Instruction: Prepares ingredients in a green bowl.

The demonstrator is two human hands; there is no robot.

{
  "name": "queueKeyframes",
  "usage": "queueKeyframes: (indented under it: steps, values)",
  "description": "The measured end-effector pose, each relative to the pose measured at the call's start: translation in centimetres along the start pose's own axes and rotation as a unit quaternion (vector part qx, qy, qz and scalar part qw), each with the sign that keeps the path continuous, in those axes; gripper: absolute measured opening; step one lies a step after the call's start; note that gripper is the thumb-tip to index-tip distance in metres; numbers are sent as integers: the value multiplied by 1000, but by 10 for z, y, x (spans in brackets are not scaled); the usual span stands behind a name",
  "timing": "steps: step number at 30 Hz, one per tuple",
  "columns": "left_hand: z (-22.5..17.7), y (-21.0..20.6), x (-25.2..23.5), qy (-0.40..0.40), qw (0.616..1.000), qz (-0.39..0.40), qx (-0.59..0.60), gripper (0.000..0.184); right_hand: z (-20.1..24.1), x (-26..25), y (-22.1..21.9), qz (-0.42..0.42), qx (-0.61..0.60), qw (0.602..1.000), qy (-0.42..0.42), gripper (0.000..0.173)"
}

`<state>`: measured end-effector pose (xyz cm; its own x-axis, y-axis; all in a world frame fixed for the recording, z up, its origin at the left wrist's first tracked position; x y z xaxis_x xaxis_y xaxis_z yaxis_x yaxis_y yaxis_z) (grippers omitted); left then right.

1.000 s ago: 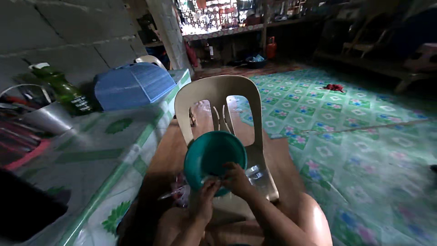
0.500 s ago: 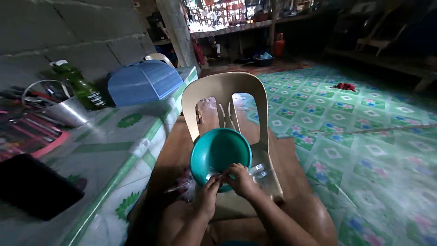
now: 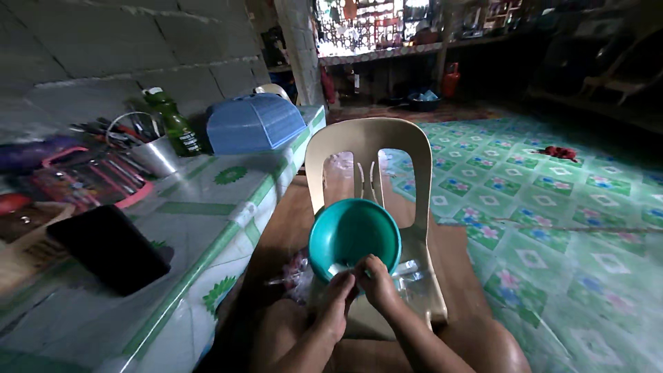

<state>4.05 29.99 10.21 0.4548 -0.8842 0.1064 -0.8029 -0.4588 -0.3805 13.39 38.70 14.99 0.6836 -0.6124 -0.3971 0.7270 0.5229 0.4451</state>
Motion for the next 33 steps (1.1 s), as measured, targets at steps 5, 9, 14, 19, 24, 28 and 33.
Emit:
queueKeyframes:
  steps: [5, 9, 14, 19, 24, 28, 33]
  values:
    - [6, 4, 1, 36, 998, -32, 28, 17, -2, 4, -6, 15, -61, 998, -7, 15]
    - [11, 8, 1, 65, 990, -55, 111, 19, -15, 9, -18, 19, -204, 978, -24, 12]
    - [12, 13, 2, 62, 992, -34, 104, 18, -10, 3, -13, 63, -11, 995, -71, 24]
    - [27, 17, 8, 135, 965, -75, 211, 27, -12, 11, -30, 1, -434, 896, -97, 9]
    - [22, 28, 5, 97, 987, -50, 119, 18, -21, 15, -36, -20, -545, 834, -82, 9]
    - [21, 23, 12, 115, 989, -51, 80, 15, -23, 11, 9, -122, -422, 896, -72, 23]
    - [15, 8, 15, 92, 992, 16, 79, 15, -29, 10, 33, -145, -387, 908, -68, 29]
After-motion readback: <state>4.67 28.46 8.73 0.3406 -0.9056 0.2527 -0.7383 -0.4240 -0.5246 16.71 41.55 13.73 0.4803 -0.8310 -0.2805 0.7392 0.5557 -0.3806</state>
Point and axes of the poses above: each hand's wrist, its own x-axis away from the middle knuckle, its own y-axis out of the back of the hand, z = x × y, the point moved 9 cm from there along -x, towards the middle knuckle, and after that the axes turned 7 degrees about z, right-handed, at the moved point
